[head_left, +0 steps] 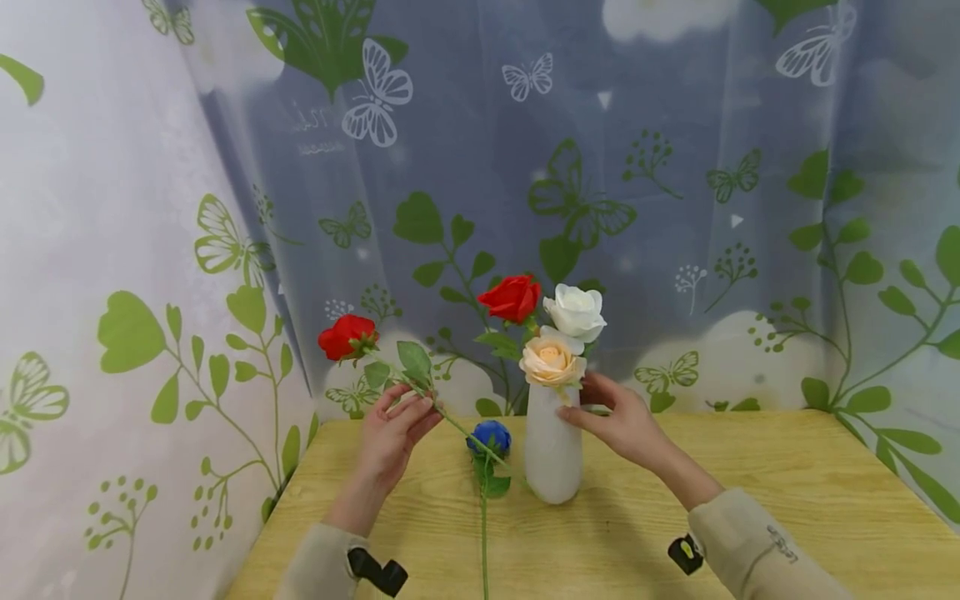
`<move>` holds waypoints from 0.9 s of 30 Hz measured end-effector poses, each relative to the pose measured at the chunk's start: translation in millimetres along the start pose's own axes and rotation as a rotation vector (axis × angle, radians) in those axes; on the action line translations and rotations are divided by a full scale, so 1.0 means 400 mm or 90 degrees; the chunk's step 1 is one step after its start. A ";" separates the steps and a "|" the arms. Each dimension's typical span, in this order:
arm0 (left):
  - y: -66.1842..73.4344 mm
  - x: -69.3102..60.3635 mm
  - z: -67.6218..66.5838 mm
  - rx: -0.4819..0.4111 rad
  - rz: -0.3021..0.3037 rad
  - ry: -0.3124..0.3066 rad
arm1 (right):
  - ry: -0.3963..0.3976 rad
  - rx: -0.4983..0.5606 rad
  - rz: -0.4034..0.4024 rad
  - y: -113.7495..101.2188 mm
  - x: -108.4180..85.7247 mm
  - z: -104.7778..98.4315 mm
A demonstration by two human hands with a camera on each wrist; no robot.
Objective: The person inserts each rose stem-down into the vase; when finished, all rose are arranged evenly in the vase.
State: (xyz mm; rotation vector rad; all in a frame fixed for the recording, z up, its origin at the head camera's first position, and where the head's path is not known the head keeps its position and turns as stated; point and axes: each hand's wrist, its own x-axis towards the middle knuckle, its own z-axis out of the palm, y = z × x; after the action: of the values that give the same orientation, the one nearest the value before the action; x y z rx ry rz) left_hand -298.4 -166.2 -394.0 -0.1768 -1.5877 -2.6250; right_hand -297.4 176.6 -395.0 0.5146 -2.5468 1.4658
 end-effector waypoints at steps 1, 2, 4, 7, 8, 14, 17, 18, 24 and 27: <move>0.008 0.002 0.004 0.001 0.002 0.002 | 0.000 0.000 0.000 0.000 0.000 -0.001; 0.015 0.004 0.007 -0.002 0.003 0.004 | -0.001 0.000 -0.001 0.000 0.000 -0.001; 0.027 0.006 0.015 -0.003 0.009 0.003 | -0.002 0.001 -0.002 0.000 0.000 -0.001; 0.042 0.009 0.028 -0.014 0.018 0.000 | -0.003 0.004 -0.002 0.000 -0.001 -0.001; 0.046 0.011 0.033 -0.017 0.023 -0.001 | -0.004 0.005 -0.002 0.000 -0.001 0.000; 0.067 0.014 0.070 -0.049 0.049 0.005 | -0.002 0.011 -0.010 0.002 -0.002 0.000; 0.077 0.013 0.093 -0.070 0.063 0.017 | 0.000 0.008 -0.009 0.001 -0.003 0.000; 0.080 0.012 0.100 -0.073 0.067 0.021 | 0.000 0.006 -0.006 0.000 -0.003 0.000; 0.095 0.006 0.135 -0.073 0.128 0.030 | 0.000 0.008 -0.006 0.001 -0.002 -0.001; 0.103 0.007 0.150 -0.069 0.170 0.035 | 0.000 0.008 -0.006 0.003 -0.002 0.000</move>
State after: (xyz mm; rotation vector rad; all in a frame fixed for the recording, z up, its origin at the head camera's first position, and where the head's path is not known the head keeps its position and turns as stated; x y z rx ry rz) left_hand -292.5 -132.2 -330.1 -0.2966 -1.3036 -2.4861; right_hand -297.0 177.4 -396.3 0.5284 -2.5334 1.4801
